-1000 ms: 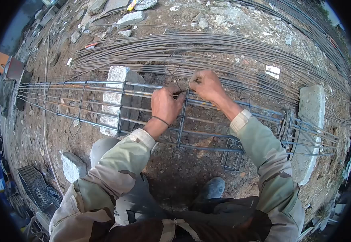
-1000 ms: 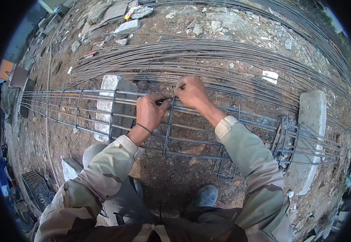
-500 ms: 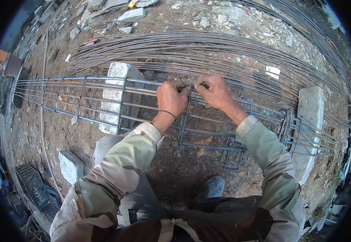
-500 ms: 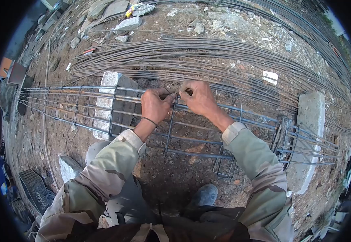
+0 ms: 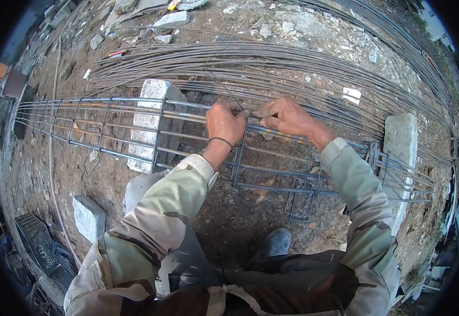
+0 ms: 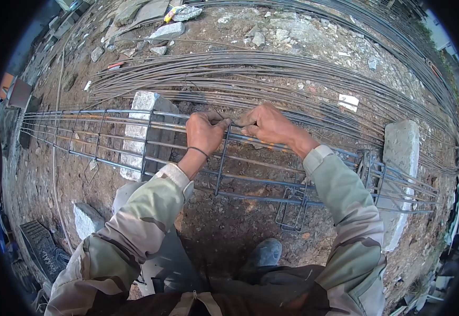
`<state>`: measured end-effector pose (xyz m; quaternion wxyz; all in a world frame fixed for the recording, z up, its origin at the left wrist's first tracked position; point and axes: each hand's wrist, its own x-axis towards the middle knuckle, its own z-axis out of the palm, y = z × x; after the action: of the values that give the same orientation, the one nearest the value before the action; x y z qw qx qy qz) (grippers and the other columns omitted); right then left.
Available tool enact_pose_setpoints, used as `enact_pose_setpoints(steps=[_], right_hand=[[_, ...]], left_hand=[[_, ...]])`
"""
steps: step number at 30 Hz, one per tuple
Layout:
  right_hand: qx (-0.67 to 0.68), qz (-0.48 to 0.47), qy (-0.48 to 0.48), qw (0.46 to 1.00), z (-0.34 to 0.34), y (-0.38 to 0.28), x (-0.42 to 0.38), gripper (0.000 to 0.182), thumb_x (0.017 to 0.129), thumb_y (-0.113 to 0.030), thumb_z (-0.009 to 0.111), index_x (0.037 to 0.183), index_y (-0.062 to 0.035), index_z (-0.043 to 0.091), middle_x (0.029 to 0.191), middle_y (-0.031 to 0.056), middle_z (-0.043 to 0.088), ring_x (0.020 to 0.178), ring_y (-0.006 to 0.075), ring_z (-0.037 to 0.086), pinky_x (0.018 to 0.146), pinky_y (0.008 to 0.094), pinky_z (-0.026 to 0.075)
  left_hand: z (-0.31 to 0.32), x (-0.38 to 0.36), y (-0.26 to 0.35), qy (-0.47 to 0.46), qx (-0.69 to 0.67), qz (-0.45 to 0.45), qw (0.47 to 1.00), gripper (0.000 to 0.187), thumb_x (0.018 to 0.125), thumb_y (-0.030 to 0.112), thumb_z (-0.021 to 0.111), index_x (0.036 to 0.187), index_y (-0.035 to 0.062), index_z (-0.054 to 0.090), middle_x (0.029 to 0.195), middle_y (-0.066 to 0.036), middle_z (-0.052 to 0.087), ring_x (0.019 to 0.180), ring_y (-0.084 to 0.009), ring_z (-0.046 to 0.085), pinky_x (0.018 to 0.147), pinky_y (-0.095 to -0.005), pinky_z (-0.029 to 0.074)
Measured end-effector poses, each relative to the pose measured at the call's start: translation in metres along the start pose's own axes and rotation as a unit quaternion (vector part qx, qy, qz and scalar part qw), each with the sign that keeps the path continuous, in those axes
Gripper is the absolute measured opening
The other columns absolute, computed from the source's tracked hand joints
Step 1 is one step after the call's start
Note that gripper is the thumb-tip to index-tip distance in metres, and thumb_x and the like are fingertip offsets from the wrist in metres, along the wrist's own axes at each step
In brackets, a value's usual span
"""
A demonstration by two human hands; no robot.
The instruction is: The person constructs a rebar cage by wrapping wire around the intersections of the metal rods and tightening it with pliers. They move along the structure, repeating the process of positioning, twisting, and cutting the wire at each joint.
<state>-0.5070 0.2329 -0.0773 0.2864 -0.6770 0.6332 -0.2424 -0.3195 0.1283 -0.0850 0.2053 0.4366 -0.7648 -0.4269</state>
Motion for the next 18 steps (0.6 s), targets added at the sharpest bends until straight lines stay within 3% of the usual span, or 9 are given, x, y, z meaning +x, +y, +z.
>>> enact_pose_setpoints(steps=[2, 5, 12, 18], right_hand=[[0.047, 0.083, 0.009, 0.995, -0.006, -0.005, 0.007, 0.032, 0.081, -0.011, 0.082, 0.107, 0.0045, 0.073, 0.088, 0.0143, 0.075, 0.081, 0.0272, 0.071, 0.074, 0.0369, 0.054], [0.022, 0.146, -0.048, 0.988, -0.016, -0.020, 0.023, 0.032, 0.076, -0.010, 0.088, 0.103, 0.0025, 0.077, 0.093, 0.0112, 0.077, 0.085, 0.0214, 0.071, 0.074, 0.0389, 0.054], [0.051, 0.121, -0.099, 0.986, -0.019, 0.006, 0.030, 0.040, 0.075, -0.011, 0.089, 0.109, 0.0035, 0.075, 0.092, 0.0121, 0.076, 0.081, 0.0191, 0.069, 0.072, 0.0368, 0.053], [0.103, 0.188, -0.101, 0.971, -0.016, 0.002, 0.034, 0.039, 0.078, -0.009, 0.087, 0.112, 0.0036, 0.074, 0.096, 0.0139, 0.077, 0.084, 0.0176, 0.072, 0.074, 0.0348, 0.054]], left_hand=[[0.002, 0.001, -0.002, 0.003, 0.005, 0.005, 1.000, 0.018, 0.081, 0.017, 0.083, 0.086, 0.0001, 0.079, 0.076, -0.016, 0.076, 0.067, -0.0245, 0.073, 0.066, -0.0356, 0.056], [0.001, 0.002, -0.001, -0.003, 0.014, 0.003, 1.000, 0.018, 0.081, 0.017, 0.083, 0.087, 0.0009, 0.080, 0.076, -0.016, 0.076, 0.068, -0.0252, 0.074, 0.067, -0.0357, 0.056], [0.001, 0.005, -0.003, -0.019, 0.027, 0.001, 0.999, 0.019, 0.080, 0.018, 0.083, 0.089, 0.0015, 0.080, 0.079, -0.017, 0.076, 0.071, -0.0272, 0.074, 0.070, -0.0368, 0.057], [-0.003, 0.010, -0.002, -0.043, 0.056, 0.022, 0.997, 0.021, 0.080, 0.018, 0.083, 0.092, 0.0016, 0.081, 0.081, -0.019, 0.076, 0.074, -0.0309, 0.074, 0.072, -0.0385, 0.057]])
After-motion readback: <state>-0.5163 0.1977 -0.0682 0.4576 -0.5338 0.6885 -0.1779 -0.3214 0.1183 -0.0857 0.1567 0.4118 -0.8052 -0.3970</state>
